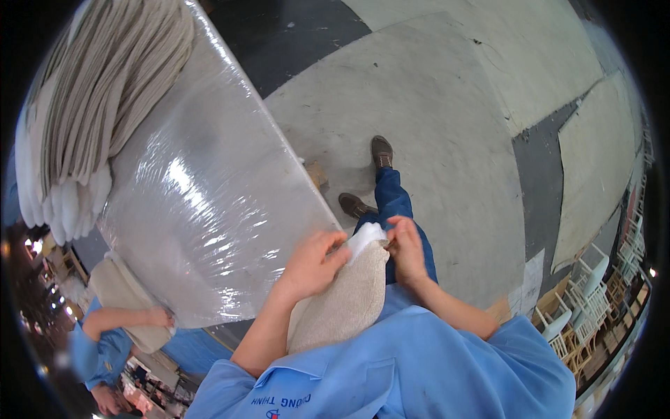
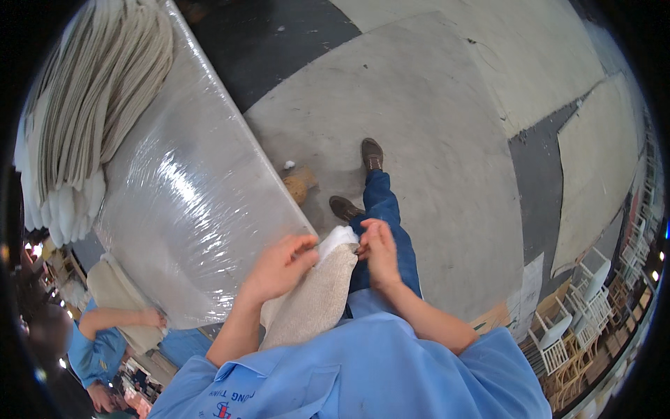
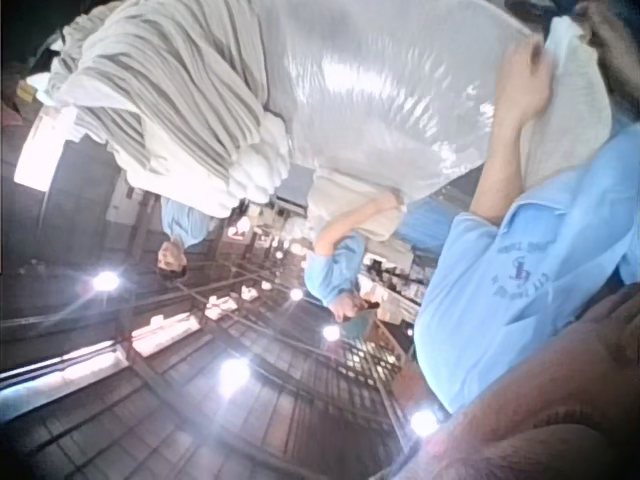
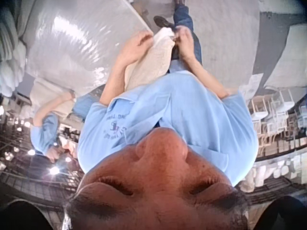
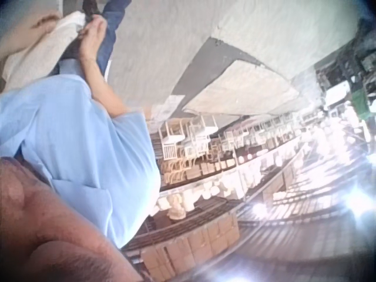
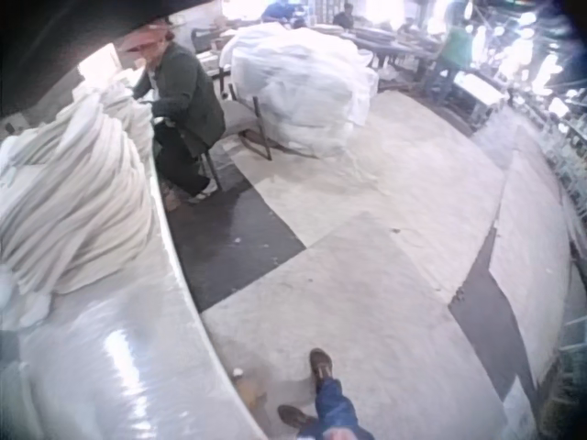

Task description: The person picks up foam inserts and fabric covers, then inserts the foam into the covers by hand. They repeatedly align edges and push the foam inside, then place the finished cushion on a stack. Coworkers nearby handle similar items and stacks of covers.

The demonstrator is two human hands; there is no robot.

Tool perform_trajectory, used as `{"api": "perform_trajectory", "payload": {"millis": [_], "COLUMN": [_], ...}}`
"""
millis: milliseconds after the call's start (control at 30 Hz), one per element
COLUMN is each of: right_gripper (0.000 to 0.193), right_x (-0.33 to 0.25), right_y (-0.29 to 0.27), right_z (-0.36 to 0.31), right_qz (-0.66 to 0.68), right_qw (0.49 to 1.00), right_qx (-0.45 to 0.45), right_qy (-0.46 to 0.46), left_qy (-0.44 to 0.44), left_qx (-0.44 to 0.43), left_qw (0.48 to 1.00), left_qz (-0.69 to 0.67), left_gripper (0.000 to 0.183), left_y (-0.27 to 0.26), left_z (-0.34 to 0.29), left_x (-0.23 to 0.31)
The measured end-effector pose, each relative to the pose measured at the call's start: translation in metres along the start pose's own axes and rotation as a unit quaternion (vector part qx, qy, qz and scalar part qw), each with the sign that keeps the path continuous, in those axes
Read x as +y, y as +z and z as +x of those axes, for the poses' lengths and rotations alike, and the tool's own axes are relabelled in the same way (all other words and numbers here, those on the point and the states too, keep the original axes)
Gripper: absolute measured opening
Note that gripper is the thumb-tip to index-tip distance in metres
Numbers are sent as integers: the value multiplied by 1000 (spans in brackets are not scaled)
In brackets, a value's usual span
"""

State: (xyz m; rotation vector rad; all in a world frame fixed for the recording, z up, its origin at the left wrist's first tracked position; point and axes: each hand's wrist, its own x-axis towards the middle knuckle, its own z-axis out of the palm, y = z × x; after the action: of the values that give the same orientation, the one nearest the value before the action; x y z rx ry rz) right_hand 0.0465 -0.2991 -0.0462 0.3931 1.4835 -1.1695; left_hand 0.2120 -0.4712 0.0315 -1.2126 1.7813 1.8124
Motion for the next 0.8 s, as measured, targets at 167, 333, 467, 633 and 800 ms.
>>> {"api": "perform_trajectory", "payload": {"millis": [167, 333, 467, 633, 800], "right_gripper": [28, 25, 24, 33, 35], "right_x": [-55, -81, -97, -112, -93], "right_y": [-14, -1, 13, 56, 92], "right_z": [-2, 20, 20, 8, 20], "right_qz": [-195, -361, -501, -593, -679], "right_qw": [931, 860, 786, 622, 546], "right_qx": [-274, -352, -344, -432, -474], "right_qy": [-143, -80, -115, -273, -128], "left_qy": [36, 46, 92, 99, 119], "left_qx": [18, 106, 215, 262, 326], "left_qw": [998, 993, 970, 957, 934], "left_qz": [-53, 11, 67, 77, 84], "left_gripper": [39, 25, 21, 18, 19], "left_y": [13, 37, 48, 56, 64], "left_z": [-28, -34, -41, -39, -22], "left_x": [-27, -35, -31, -36, -57]}}
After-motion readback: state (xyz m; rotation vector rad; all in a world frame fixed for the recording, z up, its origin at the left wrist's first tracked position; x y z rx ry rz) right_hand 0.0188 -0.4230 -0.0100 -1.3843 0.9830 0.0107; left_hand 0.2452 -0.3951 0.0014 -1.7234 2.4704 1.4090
